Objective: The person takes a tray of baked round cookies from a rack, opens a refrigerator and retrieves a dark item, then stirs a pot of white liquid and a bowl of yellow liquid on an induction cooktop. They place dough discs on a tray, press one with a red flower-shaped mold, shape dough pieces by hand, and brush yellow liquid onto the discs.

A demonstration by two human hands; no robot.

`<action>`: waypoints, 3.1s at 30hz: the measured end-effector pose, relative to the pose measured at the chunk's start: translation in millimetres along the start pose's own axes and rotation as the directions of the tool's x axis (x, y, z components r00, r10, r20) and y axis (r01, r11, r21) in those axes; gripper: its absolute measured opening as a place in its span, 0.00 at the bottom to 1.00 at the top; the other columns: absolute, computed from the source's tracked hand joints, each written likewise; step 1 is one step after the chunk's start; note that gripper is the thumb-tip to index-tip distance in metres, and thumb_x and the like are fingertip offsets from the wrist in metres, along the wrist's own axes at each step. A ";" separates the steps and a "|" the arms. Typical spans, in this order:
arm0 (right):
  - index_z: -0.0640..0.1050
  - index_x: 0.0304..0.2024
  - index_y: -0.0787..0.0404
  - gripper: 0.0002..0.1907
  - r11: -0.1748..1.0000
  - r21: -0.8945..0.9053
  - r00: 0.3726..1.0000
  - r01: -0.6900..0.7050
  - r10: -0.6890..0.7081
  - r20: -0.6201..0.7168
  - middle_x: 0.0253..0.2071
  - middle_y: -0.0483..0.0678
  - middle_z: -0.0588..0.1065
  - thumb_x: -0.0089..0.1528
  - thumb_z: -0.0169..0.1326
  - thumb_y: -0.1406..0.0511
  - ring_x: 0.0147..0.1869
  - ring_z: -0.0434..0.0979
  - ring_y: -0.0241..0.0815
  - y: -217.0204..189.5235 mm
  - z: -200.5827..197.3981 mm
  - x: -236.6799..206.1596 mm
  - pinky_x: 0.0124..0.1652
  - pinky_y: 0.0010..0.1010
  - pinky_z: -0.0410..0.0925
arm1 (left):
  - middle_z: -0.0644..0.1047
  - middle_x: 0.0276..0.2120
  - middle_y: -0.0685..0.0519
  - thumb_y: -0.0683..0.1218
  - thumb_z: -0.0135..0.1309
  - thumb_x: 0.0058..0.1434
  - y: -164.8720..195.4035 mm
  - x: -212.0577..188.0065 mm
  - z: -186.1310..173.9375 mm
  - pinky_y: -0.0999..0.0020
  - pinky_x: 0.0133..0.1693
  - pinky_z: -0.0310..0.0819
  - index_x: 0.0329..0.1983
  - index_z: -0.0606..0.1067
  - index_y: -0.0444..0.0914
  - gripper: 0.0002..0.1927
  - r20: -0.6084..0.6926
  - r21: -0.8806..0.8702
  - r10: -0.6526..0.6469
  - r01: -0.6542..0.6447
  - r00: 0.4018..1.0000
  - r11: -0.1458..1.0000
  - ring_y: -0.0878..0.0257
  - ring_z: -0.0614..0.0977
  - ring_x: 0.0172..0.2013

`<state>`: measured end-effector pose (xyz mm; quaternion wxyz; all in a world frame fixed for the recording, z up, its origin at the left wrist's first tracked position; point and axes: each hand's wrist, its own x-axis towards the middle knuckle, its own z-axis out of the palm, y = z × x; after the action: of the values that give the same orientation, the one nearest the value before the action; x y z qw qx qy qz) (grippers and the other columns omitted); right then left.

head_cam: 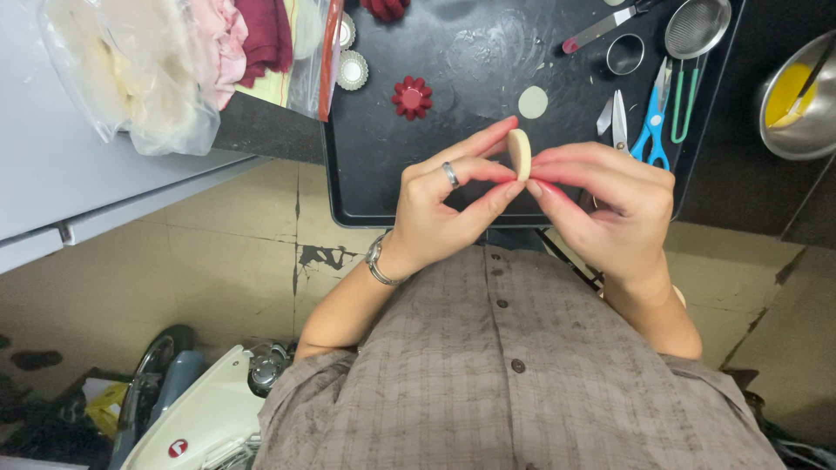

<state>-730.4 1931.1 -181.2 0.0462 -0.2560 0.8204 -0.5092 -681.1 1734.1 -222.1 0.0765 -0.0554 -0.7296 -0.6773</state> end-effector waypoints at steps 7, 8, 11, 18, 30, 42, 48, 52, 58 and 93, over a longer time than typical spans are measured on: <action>0.81 0.44 0.69 0.08 1.000 -0.002 0.999 0.026 -0.026 0.022 0.42 0.54 0.80 0.62 0.64 0.77 0.42 0.82 0.40 -10.8 -5.8 2.0 0.40 0.23 0.72 | 0.75 0.61 0.39 0.38 0.65 0.61 12.5 1.0 0.7 0.67 0.57 0.79 0.41 0.80 0.34 0.07 -0.006 0.033 -0.015 0.015 1.000 0.999 0.55 0.83 0.56; 0.81 0.44 0.69 0.08 1.000 0.003 1.000 0.020 -0.020 0.023 0.43 0.54 0.80 0.62 0.64 0.77 0.42 0.82 0.40 -11.2 -6.4 1.9 0.39 0.22 0.72 | 0.75 0.61 0.39 0.38 0.65 0.61 13.2 1.3 0.7 0.68 0.57 0.80 0.40 0.80 0.34 0.06 -0.005 0.028 -0.017 0.018 1.000 0.999 0.55 0.83 0.56; 0.81 0.43 0.69 0.08 1.000 0.025 1.000 -0.001 0.000 0.020 0.44 0.54 0.80 0.61 0.64 0.78 0.40 0.82 0.39 -11.6 -7.2 1.7 0.38 0.22 0.72 | 0.75 0.61 0.39 0.38 0.65 0.61 14.8 1.6 0.6 0.69 0.56 0.81 0.40 0.81 0.34 0.06 0.001 0.011 -0.024 0.024 1.000 1.000 0.55 0.83 0.56; 0.81 0.44 0.69 0.09 0.999 0.020 0.999 0.040 -0.040 0.017 0.44 0.55 0.80 0.62 0.65 0.77 0.43 0.82 0.41 -12.0 -8.3 3.0 0.41 0.23 0.73 | 0.74 0.62 0.39 0.37 0.65 0.62 18.0 2.1 3.3 0.71 0.52 0.83 0.42 0.81 0.34 0.06 -0.039 0.002 0.017 -0.017 0.999 1.000 0.54 0.83 0.56; 0.80 0.41 0.69 0.08 1.000 -0.002 1.000 -0.006 0.006 0.021 0.42 0.54 0.80 0.60 0.64 0.76 0.38 0.80 0.39 -8.4 -5.6 -0.5 0.36 0.23 0.70 | 0.78 0.55 0.43 0.38 0.67 0.55 14.8 3.7 4.1 0.69 0.49 0.84 0.35 0.79 0.34 0.07 -0.058 0.106 0.073 -0.066 0.996 0.992 0.56 0.86 0.50; 0.80 0.44 0.68 0.12 0.961 0.254 0.981 0.109 -0.064 -0.182 0.43 0.55 0.77 0.57 0.65 0.74 0.47 0.78 0.46 15.2 24.5 2.3 0.46 0.29 0.72 | 0.74 0.59 0.43 0.36 0.64 0.60 1.6 0.6 11.2 0.66 0.58 0.80 0.40 0.80 0.33 0.07 -0.051 -0.108 0.036 -0.041 0.998 0.993 0.55 0.81 0.57; 0.80 0.43 0.69 0.07 0.989 0.104 0.982 0.104 -0.085 -0.170 0.43 0.54 0.78 0.63 0.62 0.78 0.43 0.79 0.45 35.1 35.1 -13.1 0.44 0.28 0.72 | 0.76 0.55 0.46 0.38 0.68 0.57 -20.5 -4.3 9.4 0.67 0.54 0.80 0.35 0.79 0.33 0.08 -0.036 -0.040 -0.002 0.000 0.999 0.999 0.58 0.83 0.52; 0.77 0.40 0.70 0.03 0.988 0.140 0.982 -0.059 0.083 -0.171 0.40 0.52 0.78 0.67 0.59 0.76 0.41 0.78 0.39 67.1 56.1 -22.1 0.41 0.26 0.70 | 0.76 0.55 0.44 0.37 0.63 0.60 -57.5 -21.1 13.1 0.65 0.53 0.82 0.33 0.77 0.32 0.05 -0.027 -0.225 -0.183 0.173 0.983 0.959 0.60 0.84 0.52; 0.78 0.43 0.67 0.07 0.651 0.647 0.831 -0.398 0.554 -0.046 0.36 0.45 0.79 0.69 0.57 0.67 0.38 0.78 0.30 167.9 117.5 -0.4 0.37 0.22 0.71 | 0.74 0.60 0.36 0.33 0.52 0.65 -129.9 -47.5 3.1 0.61 0.62 0.76 0.31 0.66 0.32 0.09 -0.154 -0.560 -0.181 0.065 0.971 0.826 0.50 0.79 0.60; 0.81 0.42 0.70 0.09 0.992 0.050 0.991 0.119 -0.122 0.061 0.44 0.55 0.80 0.60 0.65 0.78 0.42 0.83 0.43 1.9 5.5 12.8 0.40 0.25 0.73 | 0.72 0.64 0.38 0.36 0.62 0.64 9.7 -0.3 -13.5 0.70 0.52 0.82 0.44 0.80 0.31 0.06 0.007 0.031 0.049 -0.049 0.999 0.998 0.52 0.84 0.56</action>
<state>-740.4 1921.4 -183.1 0.0474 -0.3199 0.7895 -0.5216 -678.5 1721.4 -211.6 0.0914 -0.0742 -0.7387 -0.6636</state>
